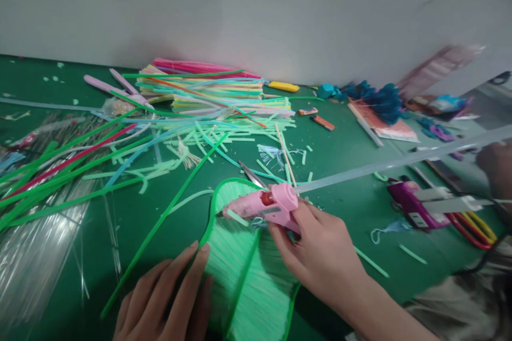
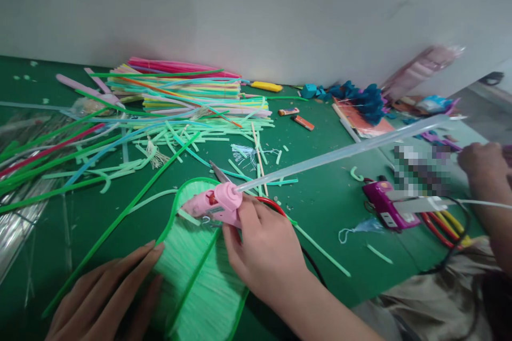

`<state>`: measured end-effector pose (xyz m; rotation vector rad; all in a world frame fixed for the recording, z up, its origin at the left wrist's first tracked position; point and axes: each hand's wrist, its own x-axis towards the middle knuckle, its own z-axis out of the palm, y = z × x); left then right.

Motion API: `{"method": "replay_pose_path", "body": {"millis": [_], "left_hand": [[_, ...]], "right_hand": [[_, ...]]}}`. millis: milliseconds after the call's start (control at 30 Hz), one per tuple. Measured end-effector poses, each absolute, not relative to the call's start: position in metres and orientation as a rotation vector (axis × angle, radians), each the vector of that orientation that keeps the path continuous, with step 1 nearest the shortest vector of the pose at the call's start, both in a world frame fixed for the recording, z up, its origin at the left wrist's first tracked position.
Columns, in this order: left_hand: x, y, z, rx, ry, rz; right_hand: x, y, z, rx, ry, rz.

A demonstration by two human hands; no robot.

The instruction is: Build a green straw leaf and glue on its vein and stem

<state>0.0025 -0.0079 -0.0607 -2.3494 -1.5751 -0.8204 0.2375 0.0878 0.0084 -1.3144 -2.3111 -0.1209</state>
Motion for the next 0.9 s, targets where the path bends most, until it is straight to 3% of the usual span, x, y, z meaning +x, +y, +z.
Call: {"method": "replay_pose_path", "body": {"millis": [900], "left_hand": [[0.0032,-0.0073,-0.0601,-2.319,-1.574,-0.849]], "right_hand": [[0.2359,0.0931,0.0106,-1.348,-2.324,-0.169]]}}
